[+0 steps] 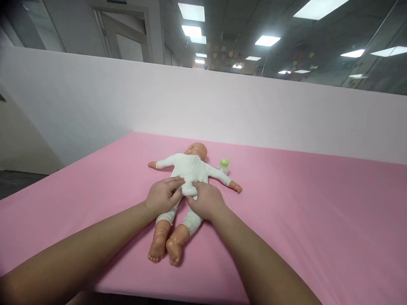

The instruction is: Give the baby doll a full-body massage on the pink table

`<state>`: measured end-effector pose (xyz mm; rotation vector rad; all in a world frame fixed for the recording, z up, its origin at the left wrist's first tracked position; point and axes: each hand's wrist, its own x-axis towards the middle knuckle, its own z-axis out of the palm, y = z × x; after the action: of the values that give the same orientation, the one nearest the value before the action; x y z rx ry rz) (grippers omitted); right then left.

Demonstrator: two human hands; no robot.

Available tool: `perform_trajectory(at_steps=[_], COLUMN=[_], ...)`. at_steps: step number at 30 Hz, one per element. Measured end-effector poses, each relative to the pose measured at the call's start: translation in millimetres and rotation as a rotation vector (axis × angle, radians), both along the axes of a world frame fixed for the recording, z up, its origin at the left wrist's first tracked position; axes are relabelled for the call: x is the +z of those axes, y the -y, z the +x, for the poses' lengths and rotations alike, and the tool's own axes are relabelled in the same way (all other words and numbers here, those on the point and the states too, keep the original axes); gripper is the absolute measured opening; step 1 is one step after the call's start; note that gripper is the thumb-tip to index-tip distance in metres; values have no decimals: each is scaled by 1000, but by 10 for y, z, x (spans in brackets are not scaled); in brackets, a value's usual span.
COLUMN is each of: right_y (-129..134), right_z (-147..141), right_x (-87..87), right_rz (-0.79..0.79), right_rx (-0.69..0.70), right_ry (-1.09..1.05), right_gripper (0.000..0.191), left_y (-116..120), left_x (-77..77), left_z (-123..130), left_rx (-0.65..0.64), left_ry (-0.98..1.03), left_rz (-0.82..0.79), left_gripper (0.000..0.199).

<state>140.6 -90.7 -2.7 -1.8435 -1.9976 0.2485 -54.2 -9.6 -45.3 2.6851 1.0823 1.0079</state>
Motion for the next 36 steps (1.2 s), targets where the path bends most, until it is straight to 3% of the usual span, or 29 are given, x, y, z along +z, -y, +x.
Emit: perform_trajectory(at_steps=[2,5,9,15,22,26,33,36], right_y=[2,18,72,173,258,335,335,314], right_z=[-29,-1,81,46,-9,-54,-11,-4], right_x=[-69,-151,-142,-10,151,207,210,208], right_rz=[27,67,65,44,23,40,153,156], right_rx=[2,-2,-10,58,143,205,148,129], right_ry=[32,33,33,66,160,194,39,2], right_gripper=[39,52,60,52,20,22,21,19], left_y=[-13,-12,59,154,284,391,330,297], left_x=[1,45,126,203,434,558,551,504], left_z=[2,0,-22,-82,-125,-150,-234,-241], left_rx=[-9,-16,-6,-54,-150,-197,-214,-220], left_ry=[5,-30,-80,-141,-273,-351,-129,-122], left_rz=[9,54,144,51,-79,-117,22,24], left_gripper=[36,37,33,32,17,24,25,29])
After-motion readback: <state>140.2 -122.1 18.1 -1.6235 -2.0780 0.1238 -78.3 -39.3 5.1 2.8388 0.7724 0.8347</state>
